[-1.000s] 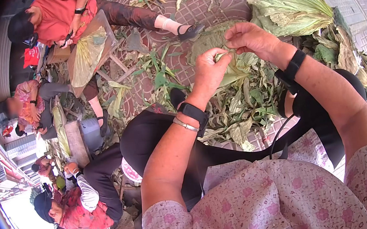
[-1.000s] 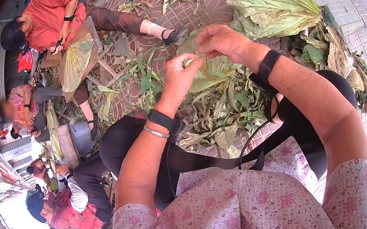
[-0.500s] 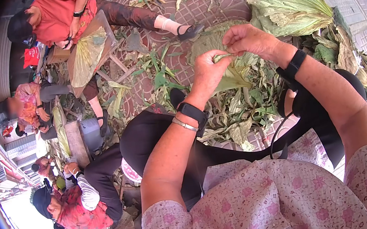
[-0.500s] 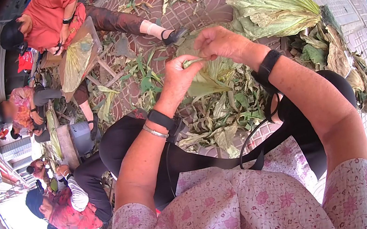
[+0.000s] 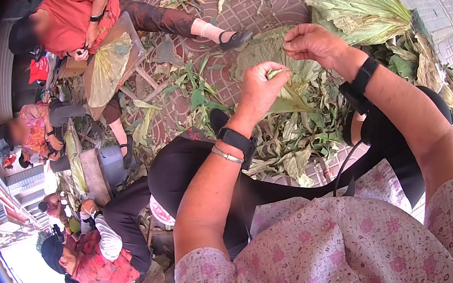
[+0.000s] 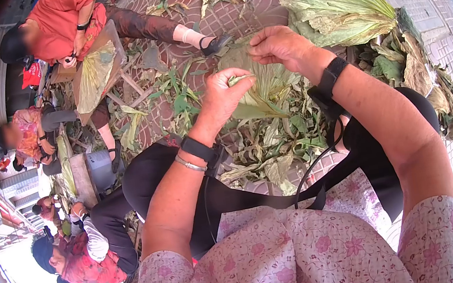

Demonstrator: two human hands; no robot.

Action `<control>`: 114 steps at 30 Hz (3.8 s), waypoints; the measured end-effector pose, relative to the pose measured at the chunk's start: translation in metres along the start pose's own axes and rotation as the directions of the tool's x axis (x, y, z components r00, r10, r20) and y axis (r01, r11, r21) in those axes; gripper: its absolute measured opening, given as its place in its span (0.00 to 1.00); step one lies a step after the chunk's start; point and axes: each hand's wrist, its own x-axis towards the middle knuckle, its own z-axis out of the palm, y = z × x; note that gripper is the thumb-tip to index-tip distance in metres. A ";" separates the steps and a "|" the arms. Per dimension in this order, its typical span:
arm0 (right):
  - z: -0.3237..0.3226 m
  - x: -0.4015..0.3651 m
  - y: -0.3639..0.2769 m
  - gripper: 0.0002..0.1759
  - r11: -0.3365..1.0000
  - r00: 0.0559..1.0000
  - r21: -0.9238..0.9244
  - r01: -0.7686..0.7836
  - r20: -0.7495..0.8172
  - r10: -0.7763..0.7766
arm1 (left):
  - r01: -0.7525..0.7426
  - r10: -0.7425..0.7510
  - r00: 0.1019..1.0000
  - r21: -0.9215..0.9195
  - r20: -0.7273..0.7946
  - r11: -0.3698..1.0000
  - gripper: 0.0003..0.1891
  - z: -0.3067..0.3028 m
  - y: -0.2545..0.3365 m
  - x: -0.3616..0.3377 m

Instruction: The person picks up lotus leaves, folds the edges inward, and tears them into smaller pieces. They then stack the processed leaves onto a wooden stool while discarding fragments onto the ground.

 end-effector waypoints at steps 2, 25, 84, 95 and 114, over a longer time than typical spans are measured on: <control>0.000 0.001 -0.002 0.10 0.984 0.998 -0.168 0.056 0.030 -0.052 | 0.033 -0.033 0.999 -0.079 0.007 0.996 0.09 -0.016 -0.001 0.006; 0.014 -0.015 -0.010 0.06 0.955 0.977 -0.244 0.167 0.172 -0.127 | 0.064 -0.100 0.995 -0.620 -0.025 0.782 0.12 -0.030 0.012 0.013; -0.090 0.022 -0.028 0.18 0.902 0.793 -0.406 0.149 -0.496 -0.354 | -0.071 0.034 0.997 -0.697 -0.067 0.714 0.18 -0.040 0.017 0.010; 0.021 -0.040 -0.036 0.26 0.780 0.900 -0.489 0.390 0.383 -0.210 | 0.064 0.038 0.980 -0.497 0.193 0.866 0.21 -0.030 0.031 0.000; 0.015 -0.038 -0.032 0.13 0.972 0.958 -0.190 0.138 0.273 -0.083 | 0.046 -0.034 0.999 -0.465 0.033 0.884 0.19 -0.024 0.017 0.009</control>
